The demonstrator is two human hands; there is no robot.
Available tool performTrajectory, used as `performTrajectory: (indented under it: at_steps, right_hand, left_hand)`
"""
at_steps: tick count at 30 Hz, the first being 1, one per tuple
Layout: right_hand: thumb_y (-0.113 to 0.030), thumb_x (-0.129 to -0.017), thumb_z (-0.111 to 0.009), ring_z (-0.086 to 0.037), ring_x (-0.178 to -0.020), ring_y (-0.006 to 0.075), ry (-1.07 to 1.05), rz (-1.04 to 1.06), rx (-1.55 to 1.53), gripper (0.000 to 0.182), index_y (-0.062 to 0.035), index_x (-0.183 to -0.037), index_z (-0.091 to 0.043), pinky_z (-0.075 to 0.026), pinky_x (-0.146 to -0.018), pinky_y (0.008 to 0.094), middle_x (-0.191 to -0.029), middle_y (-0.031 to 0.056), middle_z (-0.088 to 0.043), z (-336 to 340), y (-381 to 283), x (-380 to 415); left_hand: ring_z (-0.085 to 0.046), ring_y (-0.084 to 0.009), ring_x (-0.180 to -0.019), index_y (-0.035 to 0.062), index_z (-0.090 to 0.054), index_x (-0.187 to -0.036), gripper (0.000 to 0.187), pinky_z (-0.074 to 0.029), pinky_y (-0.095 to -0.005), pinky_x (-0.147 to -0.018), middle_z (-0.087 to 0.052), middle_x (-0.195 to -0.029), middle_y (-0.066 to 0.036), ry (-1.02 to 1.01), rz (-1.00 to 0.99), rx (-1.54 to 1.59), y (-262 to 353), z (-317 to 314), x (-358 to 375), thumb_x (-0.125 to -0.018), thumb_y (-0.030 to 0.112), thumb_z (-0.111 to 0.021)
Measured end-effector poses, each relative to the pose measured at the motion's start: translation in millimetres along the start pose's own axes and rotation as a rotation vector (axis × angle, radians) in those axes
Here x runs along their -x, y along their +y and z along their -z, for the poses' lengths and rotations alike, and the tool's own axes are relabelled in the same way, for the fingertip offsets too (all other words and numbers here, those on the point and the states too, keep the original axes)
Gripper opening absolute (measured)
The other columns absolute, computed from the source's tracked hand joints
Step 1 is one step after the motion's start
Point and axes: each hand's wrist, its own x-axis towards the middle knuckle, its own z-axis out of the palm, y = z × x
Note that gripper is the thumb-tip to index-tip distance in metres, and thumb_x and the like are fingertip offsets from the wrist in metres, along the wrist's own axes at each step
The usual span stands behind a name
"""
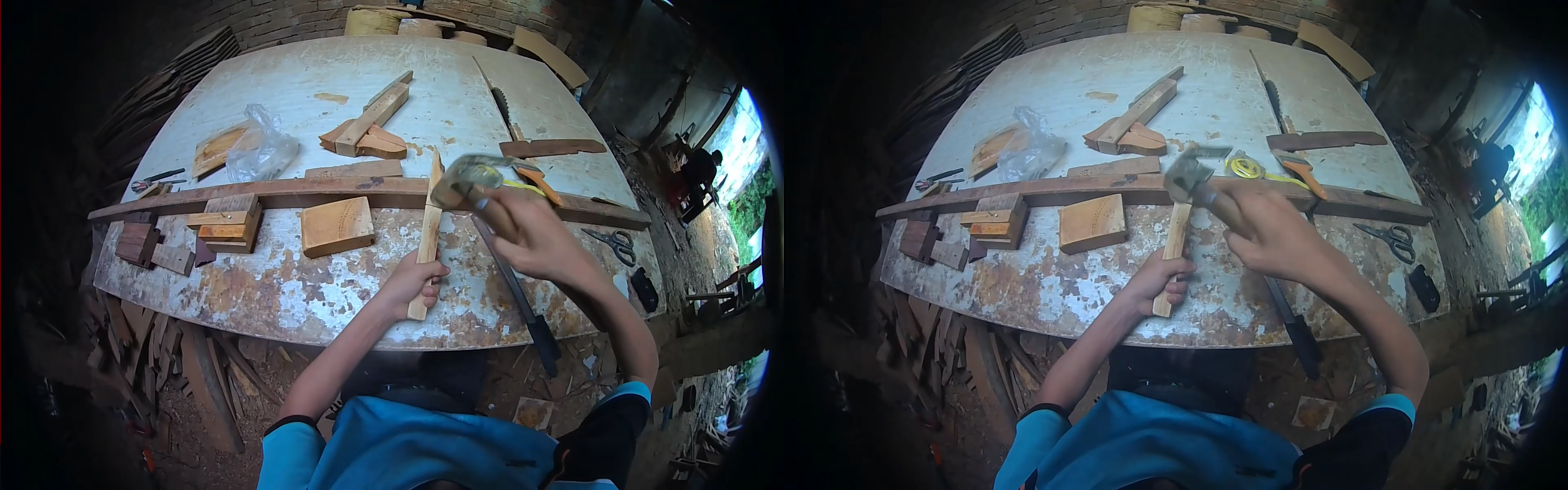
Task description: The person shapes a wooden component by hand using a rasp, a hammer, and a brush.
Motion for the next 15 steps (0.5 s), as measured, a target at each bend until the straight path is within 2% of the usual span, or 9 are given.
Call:
performTrajectory:
  at_steps: [4,6,7,8,9,10,11,14,15]
  right_hand:
    - [-0.008,-0.073,-0.056,-0.053,-0.051,0.0247,0.369,0.105,-0.102,0.019,0.0001,-0.088,-0.050,-0.042,-0.052,0.0352,-0.058,0.0124,-0.052,37.3,-34.6,-7.9]
    - [-0.005,-0.072,-0.056,-0.051,-0.049,0.0195,0.571,0.223,-0.180,0.016,-0.0003,-0.084,-0.046,-0.040,-0.049,0.0318,-0.056,0.0120,-0.050,32.9,-35.2,-18.6]
    - [-0.005,-0.071,-0.055,-0.052,-0.050,0.0219,0.562,0.209,-0.173,0.017,0.0000,-0.085,-0.046,-0.041,-0.050,0.0326,-0.058,0.0147,-0.051,25.0,-31.8,-20.5]
    - [-0.006,-0.071,-0.054,-0.057,-0.055,0.0281,0.384,0.060,-0.238,0.020,0.0004,-0.088,-0.047,-0.044,-0.054,0.0377,-0.062,0.0179,-0.054,11.5,-23.1,-19.9]
    - [-0.008,-0.070,-0.054,-0.059,-0.064,0.0365,0.250,0.003,-0.020,0.025,0.0029,-0.092,-0.049,-0.045,-0.061,0.0445,-0.068,0.0217,-0.057,-10.7,-2.9,-18.4]
    - [-0.010,-0.070,-0.054,-0.059,-0.071,0.0419,-0.008,-0.004,0.027,0.032,0.0058,-0.097,-0.049,-0.046,-0.066,0.0482,-0.073,0.0249,-0.057,-25.1,15.0,-19.1]
    - [-0.009,-0.068,-0.054,-0.058,-0.071,0.0434,-0.120,-0.100,0.103,0.036,0.0075,-0.101,-0.049,-0.047,-0.067,0.0460,-0.076,0.0266,-0.058,-35.8,24.5,-13.4]
    - [-0.009,-0.068,-0.054,-0.058,-0.069,0.0427,0.281,0.225,0.114,0.036,0.0074,-0.100,-0.049,-0.048,-0.066,0.0453,-0.072,0.0264,-0.057,-22.1,34.1,-13.2]
    - [-0.009,-0.067,-0.054,-0.057,-0.063,0.0411,0.212,-0.028,0.023,0.034,0.0079,-0.096,-0.050,-0.046,-0.063,0.0450,-0.067,0.0244,-0.056,2.2,5.6,-9.4]
  left_hand:
    - [-0.035,-0.0054,-0.040,0.0108,-0.039,-0.096,0.028,-0.029,-0.0213,-0.032,-0.040,-0.064,0.001,0.002,-0.005,0.001,-1.1,-0.7,-0.1,-0.077,-0.002,-0.055]
    - [-0.035,-0.0056,-0.040,0.0106,-0.039,-0.096,0.028,-0.028,-0.0214,-0.032,-0.040,-0.064,0.001,0.019,-0.006,-0.012,0.9,-0.8,1.0,-0.077,-0.003,-0.055]
    - [-0.035,-0.0055,-0.040,0.0104,-0.039,-0.095,0.027,-0.029,-0.0213,-0.032,-0.040,-0.063,0.001,0.024,-0.012,-0.020,1.6,0.2,0.5,-0.077,-0.003,-0.055]
    - [-0.035,-0.0054,-0.040,0.0103,-0.040,-0.095,0.027,-0.029,-0.0212,-0.032,-0.041,-0.063,0.002,0.029,-0.014,-0.031,1.1,0.6,0.7,-0.077,-0.003,-0.055]
    - [-0.036,-0.0054,-0.040,0.0101,-0.040,-0.094,0.027,-0.029,-0.0212,-0.031,-0.041,-0.063,0.002,0.031,-0.017,-0.041,0.5,0.3,0.7,-0.077,-0.003,-0.055]
    - [-0.036,-0.0052,-0.040,0.0100,-0.040,-0.094,0.026,-0.029,-0.0208,-0.031,-0.041,-0.062,0.002,0.030,-0.015,-0.034,0.2,-1.1,1.2,-0.077,-0.003,-0.055]
    - [-0.036,-0.0051,-0.040,0.0099,-0.041,-0.093,0.025,-0.029,-0.0205,-0.031,-0.041,-0.062,0.002,0.030,-0.008,-0.032,1.0,-2.8,3.4,-0.077,-0.003,-0.055]
    - [-0.037,-0.0046,-0.041,0.0094,-0.042,-0.091,0.022,-0.029,-0.0197,-0.031,-0.042,-0.061,0.002,0.005,-0.032,0.003,19.0,-9.6,-5.5,-0.078,-0.002,-0.056]
    - [-0.037,-0.0045,-0.041,0.0092,-0.042,-0.090,0.021,-0.030,-0.0195,-0.031,-0.042,-0.061,0.002,0.009,-0.011,0.025,14.9,-9.3,-2.9,-0.079,-0.001,-0.057]
